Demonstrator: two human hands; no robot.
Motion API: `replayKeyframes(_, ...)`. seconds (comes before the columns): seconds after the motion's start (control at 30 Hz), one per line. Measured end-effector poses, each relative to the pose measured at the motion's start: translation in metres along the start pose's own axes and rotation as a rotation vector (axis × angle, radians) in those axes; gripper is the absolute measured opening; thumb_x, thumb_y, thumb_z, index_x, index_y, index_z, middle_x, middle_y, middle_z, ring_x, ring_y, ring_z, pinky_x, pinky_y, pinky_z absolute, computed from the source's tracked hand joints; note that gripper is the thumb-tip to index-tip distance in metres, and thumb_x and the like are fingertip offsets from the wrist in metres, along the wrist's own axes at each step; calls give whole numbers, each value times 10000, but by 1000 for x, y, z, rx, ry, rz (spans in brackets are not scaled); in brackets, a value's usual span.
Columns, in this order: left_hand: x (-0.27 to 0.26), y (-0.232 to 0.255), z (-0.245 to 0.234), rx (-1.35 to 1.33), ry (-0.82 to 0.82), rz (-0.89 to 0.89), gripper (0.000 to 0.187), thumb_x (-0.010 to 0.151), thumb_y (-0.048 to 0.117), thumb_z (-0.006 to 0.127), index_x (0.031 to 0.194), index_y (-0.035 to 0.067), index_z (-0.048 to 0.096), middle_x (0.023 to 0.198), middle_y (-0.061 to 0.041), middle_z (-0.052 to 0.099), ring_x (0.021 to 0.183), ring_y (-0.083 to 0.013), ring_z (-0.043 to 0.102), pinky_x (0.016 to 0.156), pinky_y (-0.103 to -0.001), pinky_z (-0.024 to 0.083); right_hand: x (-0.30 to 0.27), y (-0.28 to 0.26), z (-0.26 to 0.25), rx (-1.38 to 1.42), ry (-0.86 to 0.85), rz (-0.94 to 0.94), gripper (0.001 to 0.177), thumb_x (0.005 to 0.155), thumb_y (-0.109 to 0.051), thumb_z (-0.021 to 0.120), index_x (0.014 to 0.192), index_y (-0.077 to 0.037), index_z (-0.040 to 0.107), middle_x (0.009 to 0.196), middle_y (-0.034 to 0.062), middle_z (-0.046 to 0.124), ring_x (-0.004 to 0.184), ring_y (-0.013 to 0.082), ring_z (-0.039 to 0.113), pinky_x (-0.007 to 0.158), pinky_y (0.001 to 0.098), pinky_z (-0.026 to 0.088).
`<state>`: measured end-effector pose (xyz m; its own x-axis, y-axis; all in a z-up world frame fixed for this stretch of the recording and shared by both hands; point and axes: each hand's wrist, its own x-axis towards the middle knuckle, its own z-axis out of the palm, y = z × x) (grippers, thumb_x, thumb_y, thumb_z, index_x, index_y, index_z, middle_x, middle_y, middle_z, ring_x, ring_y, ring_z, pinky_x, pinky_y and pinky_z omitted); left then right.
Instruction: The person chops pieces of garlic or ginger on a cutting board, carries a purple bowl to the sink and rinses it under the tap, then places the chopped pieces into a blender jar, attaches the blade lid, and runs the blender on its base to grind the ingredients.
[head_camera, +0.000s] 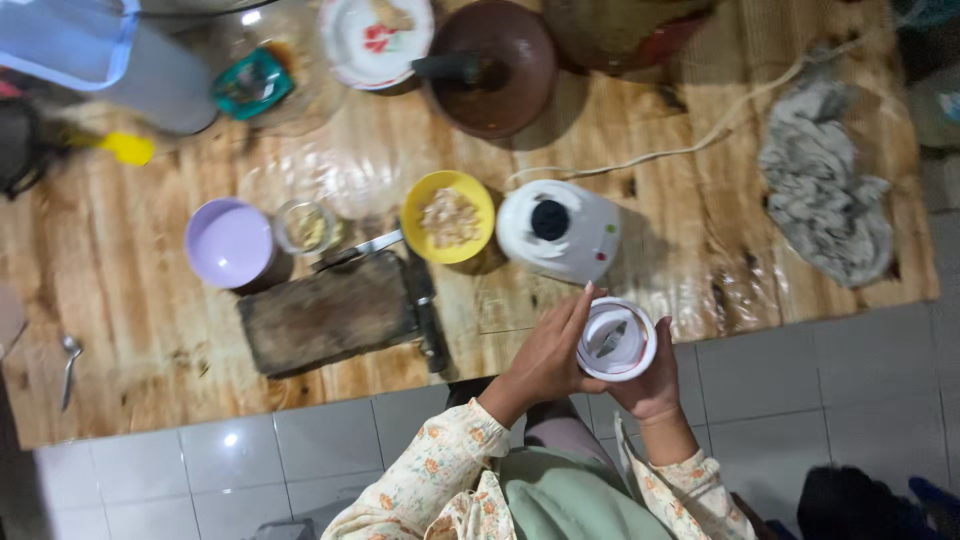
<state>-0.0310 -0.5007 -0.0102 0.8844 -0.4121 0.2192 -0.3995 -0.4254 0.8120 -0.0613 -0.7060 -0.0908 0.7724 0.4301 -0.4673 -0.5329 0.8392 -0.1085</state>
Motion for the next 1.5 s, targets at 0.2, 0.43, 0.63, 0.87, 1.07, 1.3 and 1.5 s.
replayKeyframes(0.2, -47, -9, -66, 10, 152, -14, 1453, 592, 414, 984, 1650, -27, 92, 1562, -184, 484, 1404, -397, 511, 1175, -518, 403, 29, 67, 63, -21, -44, 78, 721, 1055, -596, 452, 1555, -78, 429, 1509, 161, 519, 1352, 346, 511, 1129, 545, 402)
replayKeyframes(0.43, -113, -92, -132, -158, 678, -198, 927, 946, 438, 654, 1652, 5, 236, 1682, -218, 342, 1598, -374, 353, 1346, -494, 292, 55, 117, 129, 53, -393, 235, 782, 1016, -546, 575, 1635, -140, 324, 1619, 327, 314, 1445, 544, 361, 1125, 642, 385)
replayKeyframes(0.63, -129, -219, -186, 64, 992, -677, 946, 872, 179, 808, 1557, -46, 195, 1569, -283, 313, 1474, -392, 345, 1207, -471, 323, 61, 144, 150, -42, -286, 179, 827, 1003, -607, 556, 1635, -141, 298, 1618, 354, 282, 1470, 561, 297, 1128, 672, 352)
replayKeyframes(0.87, -115, -277, -211, -39, 968, -655, 1052, 730, 172, 913, 1530, -28, 260, 1540, -264, 388, 1419, -379, 465, 1166, -418, 449, 59, 171, 162, -31, -248, 157, 827, 1002, -588, 553, 1628, -115, 290, 1588, 365, 286, 1476, 579, 248, 1146, 695, 296)
replayKeyframes(1.07, -108, -288, -220, 27, 894, -631, 1106, 647, 162, 987, 1511, 19, 311, 1444, -231, 519, 1335, -370, 554, 1129, -428, 470, 62, 182, 166, 29, -274, 180, 788, 1022, -554, 537, 1632, -119, 291, 1590, 382, 282, 1476, 571, 257, 1159, 699, 285)
replayKeyframes(1.3, -108, -282, -230, -9, 839, -566, 1051, 663, 217, 995, 1483, 55, 358, 1425, -191, 539, 1323, -332, 578, 1124, -425, 502, 75, 187, 176, -37, -230, 140, 753, 1036, -532, 490, 1615, -84, 317, 1573, 373, 320, 1450, 564, 308, 1148, 699, 301)
replayKeyframes(1.5, -120, -208, -241, -68, 647, -540, 1108, 598, 277, 1008, 1490, 81, 382, 1426, -153, 551, 1312, -294, 591, 1067, -437, 542, 88, 175, 184, -70, -301, 43, 730, 1048, -536, 469, 1568, -30, 387, 1570, 316, 394, 1464, 529, 345, 1165, 700, 310)
